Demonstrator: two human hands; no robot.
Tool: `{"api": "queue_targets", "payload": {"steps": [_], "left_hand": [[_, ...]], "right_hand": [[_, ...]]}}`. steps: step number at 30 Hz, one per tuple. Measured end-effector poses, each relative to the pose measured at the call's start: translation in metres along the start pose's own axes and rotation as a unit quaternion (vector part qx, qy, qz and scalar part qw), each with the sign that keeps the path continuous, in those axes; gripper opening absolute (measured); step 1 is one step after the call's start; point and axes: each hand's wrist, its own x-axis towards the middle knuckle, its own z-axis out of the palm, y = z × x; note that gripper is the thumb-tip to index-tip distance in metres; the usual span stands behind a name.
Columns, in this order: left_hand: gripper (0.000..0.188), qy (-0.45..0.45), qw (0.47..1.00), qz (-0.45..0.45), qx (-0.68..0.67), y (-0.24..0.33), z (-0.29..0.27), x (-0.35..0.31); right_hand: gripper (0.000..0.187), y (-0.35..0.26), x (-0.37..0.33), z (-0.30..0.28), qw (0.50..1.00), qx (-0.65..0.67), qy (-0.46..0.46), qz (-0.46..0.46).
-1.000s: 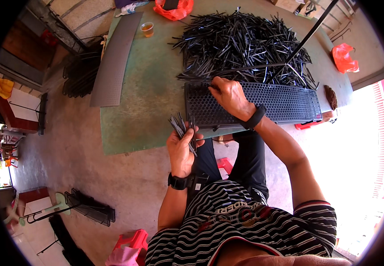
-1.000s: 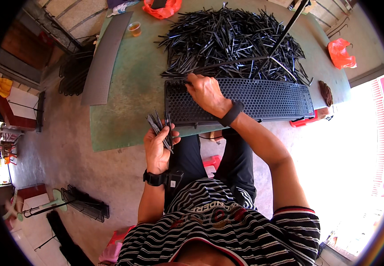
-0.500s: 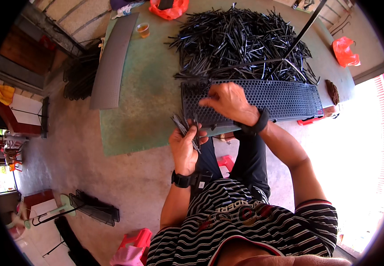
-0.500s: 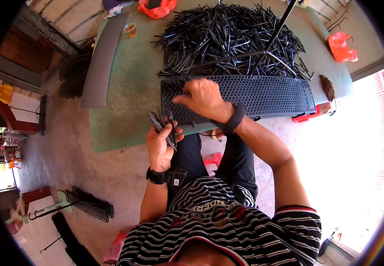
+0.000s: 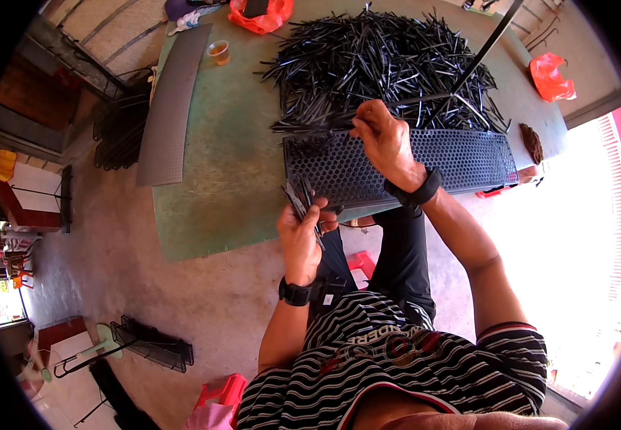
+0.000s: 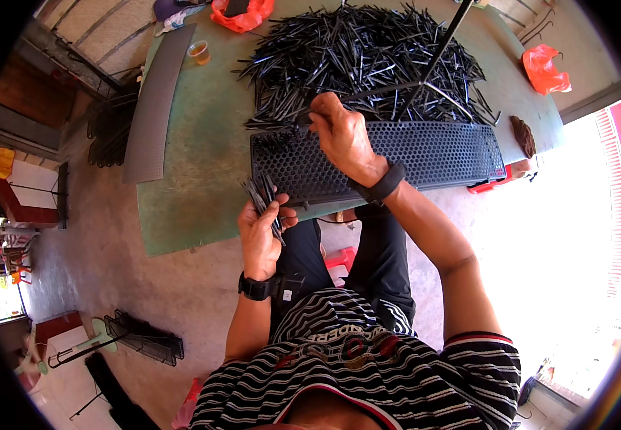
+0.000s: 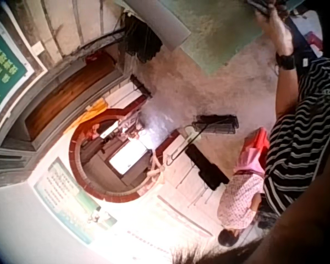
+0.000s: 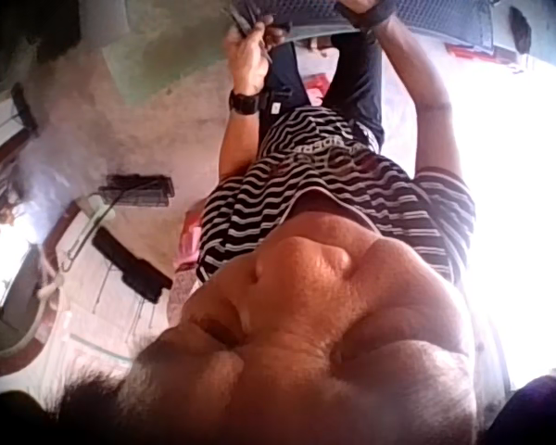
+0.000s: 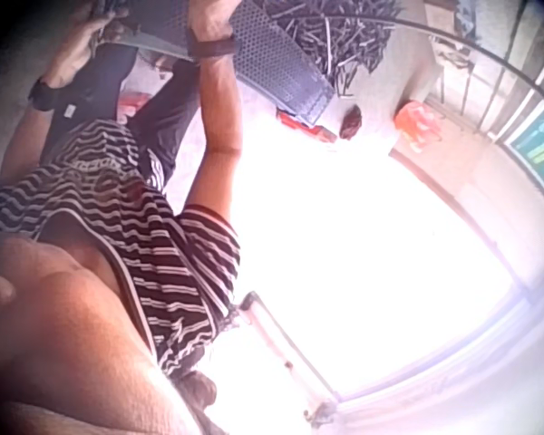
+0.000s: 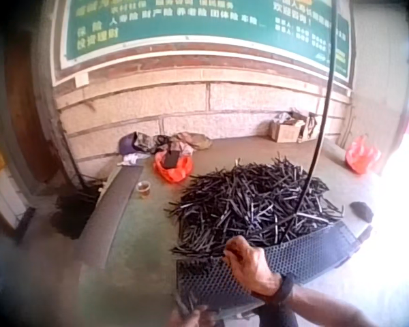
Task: The person picks up thin black rods and inserts them into the holes of a metal mesh panel.
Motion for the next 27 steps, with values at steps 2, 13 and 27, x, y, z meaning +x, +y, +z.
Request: {"api": "queue_targets", "payload": {"steps": [2,13,27], "left_hand": [[0.019,0.008,1.0,-0.007,0.0,0.004,0.0,-0.001],[0.014,0.003,1.0,-0.009,0.016,0.01,0.002,-0.001],[0.014,0.017,1.0,-0.014,0.018,0.011,0.012,-0.002]], "right_hand": [[0.011,0.007,0.002,0.004,1.0,-0.007,-0.011,-0.003],[0.008,0.014,0.008,0.009,0.997,-0.059,-0.04,-0.032],[0.015,0.02,0.001,0.007,0.973,-0.166,-0.156,-0.037]]}}
